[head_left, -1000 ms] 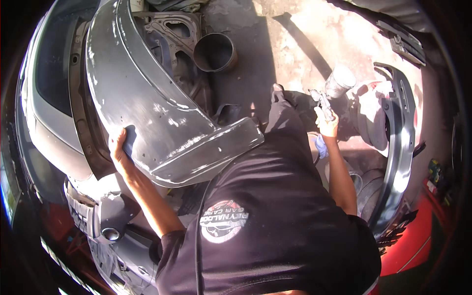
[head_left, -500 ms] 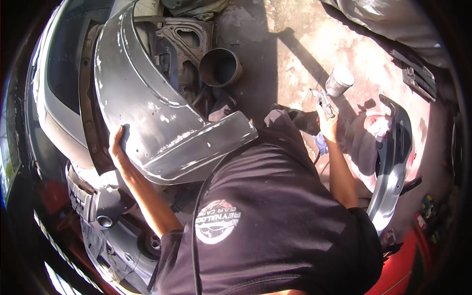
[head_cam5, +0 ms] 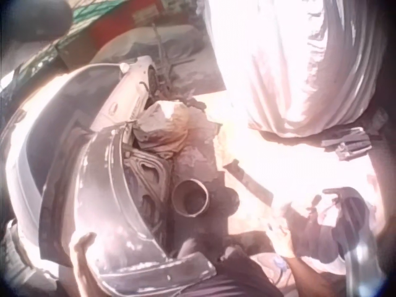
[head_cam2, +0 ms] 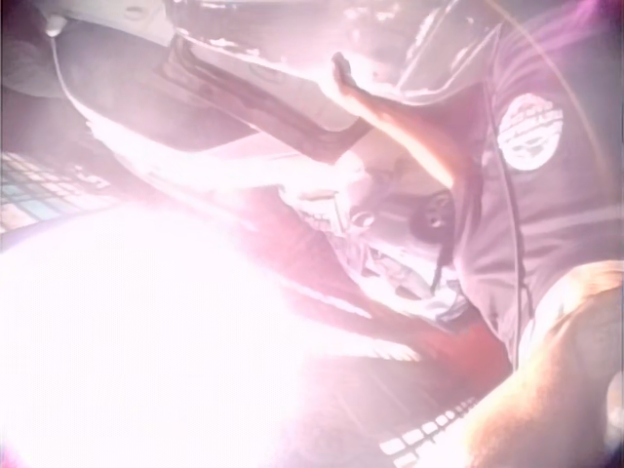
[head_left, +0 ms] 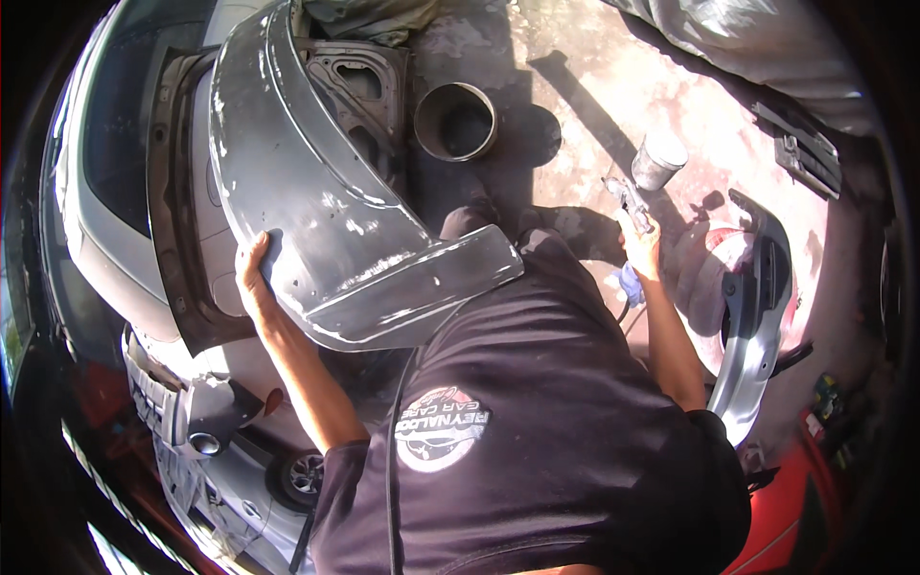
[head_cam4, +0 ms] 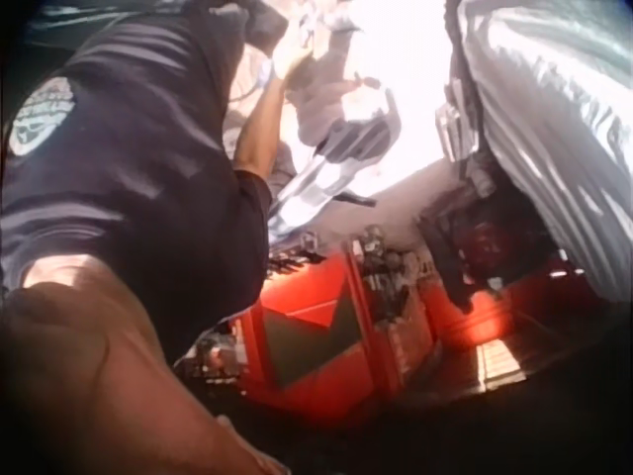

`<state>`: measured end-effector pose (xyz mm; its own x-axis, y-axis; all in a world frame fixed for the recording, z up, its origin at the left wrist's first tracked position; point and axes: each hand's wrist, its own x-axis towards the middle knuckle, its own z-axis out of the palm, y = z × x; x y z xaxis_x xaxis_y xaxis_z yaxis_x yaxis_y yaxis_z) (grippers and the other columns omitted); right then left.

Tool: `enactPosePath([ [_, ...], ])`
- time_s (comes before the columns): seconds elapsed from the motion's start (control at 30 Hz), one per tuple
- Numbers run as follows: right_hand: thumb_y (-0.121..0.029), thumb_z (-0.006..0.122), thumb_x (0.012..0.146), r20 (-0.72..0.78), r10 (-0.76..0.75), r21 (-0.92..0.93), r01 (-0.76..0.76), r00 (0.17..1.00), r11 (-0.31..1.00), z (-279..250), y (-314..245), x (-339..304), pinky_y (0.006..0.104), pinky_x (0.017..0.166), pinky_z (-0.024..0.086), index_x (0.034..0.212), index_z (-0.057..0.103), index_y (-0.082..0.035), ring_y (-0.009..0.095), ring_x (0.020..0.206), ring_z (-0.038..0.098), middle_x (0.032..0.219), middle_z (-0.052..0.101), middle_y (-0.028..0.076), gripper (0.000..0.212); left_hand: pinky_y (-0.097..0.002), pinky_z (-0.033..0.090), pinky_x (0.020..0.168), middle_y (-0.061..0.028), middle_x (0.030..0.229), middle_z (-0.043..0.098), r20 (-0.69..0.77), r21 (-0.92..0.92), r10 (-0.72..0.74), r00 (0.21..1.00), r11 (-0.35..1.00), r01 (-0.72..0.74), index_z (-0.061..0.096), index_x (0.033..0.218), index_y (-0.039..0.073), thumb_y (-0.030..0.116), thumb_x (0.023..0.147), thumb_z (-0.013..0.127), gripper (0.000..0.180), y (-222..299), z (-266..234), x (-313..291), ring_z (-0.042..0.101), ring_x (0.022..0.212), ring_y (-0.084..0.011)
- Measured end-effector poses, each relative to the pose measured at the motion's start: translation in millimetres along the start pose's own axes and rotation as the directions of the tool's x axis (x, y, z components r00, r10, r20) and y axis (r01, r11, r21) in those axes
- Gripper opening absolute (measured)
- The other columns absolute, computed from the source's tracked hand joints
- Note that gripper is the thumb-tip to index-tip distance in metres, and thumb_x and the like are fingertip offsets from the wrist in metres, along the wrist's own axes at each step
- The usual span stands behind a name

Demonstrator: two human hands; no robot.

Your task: The person uses a spray gun to apply white paint to a car bumper and a fender liner in a workshop. They handle the parts by hand, rotating them to ensure even coverage on all surfaces.

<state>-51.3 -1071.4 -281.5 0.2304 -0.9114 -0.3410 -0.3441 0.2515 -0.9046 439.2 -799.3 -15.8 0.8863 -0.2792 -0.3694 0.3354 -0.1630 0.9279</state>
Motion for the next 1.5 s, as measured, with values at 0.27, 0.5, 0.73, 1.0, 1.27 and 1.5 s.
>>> enactPosePath([
  [0.27,-0.024,0.075,0.100,0.003,0.084,0.009,-0.084,0.996,0.996,4,-13,-14,0.0259,0.047,0.038,0.085,0.067,-0.009,0.007,0.048,0.051,0.062,0.060,-0.002,0.023,-0.0310,0.055,0.075,-0.0051,0.090,0.070,0.109,-0.065,-0.063,0.992,0.995,0.070,0.068,0.103,0.006,0.018,0.087,0.077,0.022,-10,-11,29,0.068,0.077,-0.0173],
  [0.5,-0.029,0.083,0.094,0.051,0.129,0.037,-0.131,0.990,0.991,18,-2,-11,0.0248,0.045,0.034,0.088,0.067,-0.011,0.005,0.048,0.047,0.061,0.056,-0.005,0.025,-0.0301,0.059,0.083,-0.0081,0.094,0.072,0.302,0.048,-0.003,0.953,0.999,-0.012,0.065,0.117,-0.003,0.014,0.084,0.080,0.040,-18,-2,65,0.072,0.082,-0.0167],
  [0.73,-0.032,0.080,0.094,0.166,0.057,-0.177,-0.027,0.984,0.984,61,-6,-19,0.0274,0.052,0.040,0.092,0.070,-0.010,0.007,0.055,0.052,0.069,0.061,-0.002,0.024,-0.0317,0.062,0.082,-0.0116,0.100,0.073,0.422,0.079,-0.157,0.893,0.987,0.136,0.064,0.121,-0.005,0.012,0.081,0.084,0.048,-77,-31,134,0.073,0.084,-0.0187],
  [1.0,-0.023,0.078,0.096,0.060,0.423,-0.271,-0.393,0.904,0.878,154,2,-52,0.0253,0.054,0.045,0.115,0.075,-0.003,0.008,0.063,0.059,0.079,0.068,0.002,0.028,-0.0313,0.058,0.084,-0.0093,0.105,0.073,0.593,0.136,-0.301,0.747,0.952,0.275,0.064,0.126,-0.002,0.021,0.078,0.086,0.058,-216,-51,217,0.070,0.091,-0.0161],
  [1.27,-0.015,0.073,0.094,0.117,0.307,-0.410,-0.236,0.944,0.881,227,16,-103,0.0276,0.060,0.049,0.107,0.073,0.000,0.009,0.065,0.062,0.074,0.069,0.004,0.020,-0.0307,0.058,0.087,-0.0071,0.110,0.074,0.703,0.112,-0.344,0.622,0.918,0.380,0.064,0.132,-0.002,0.005,0.083,0.082,0.053,-316,-80,273,0.070,0.094,-0.0144],
  [1.5,-0.019,0.074,0.097,0.182,0.436,-0.410,-0.335,0.881,0.848,261,-13,-108,0.0241,0.062,0.046,0.113,0.074,-0.001,0.005,0.069,0.057,0.080,0.068,-0.002,0.024,-0.0348,0.058,0.097,-0.0075,0.118,0.074,0.714,0.159,-0.397,0.577,0.894,0.418,0.060,0.139,-0.002,-0.004,0.085,0.079,0.058,-358,-87,285,0.072,0.103,-0.0173],
])
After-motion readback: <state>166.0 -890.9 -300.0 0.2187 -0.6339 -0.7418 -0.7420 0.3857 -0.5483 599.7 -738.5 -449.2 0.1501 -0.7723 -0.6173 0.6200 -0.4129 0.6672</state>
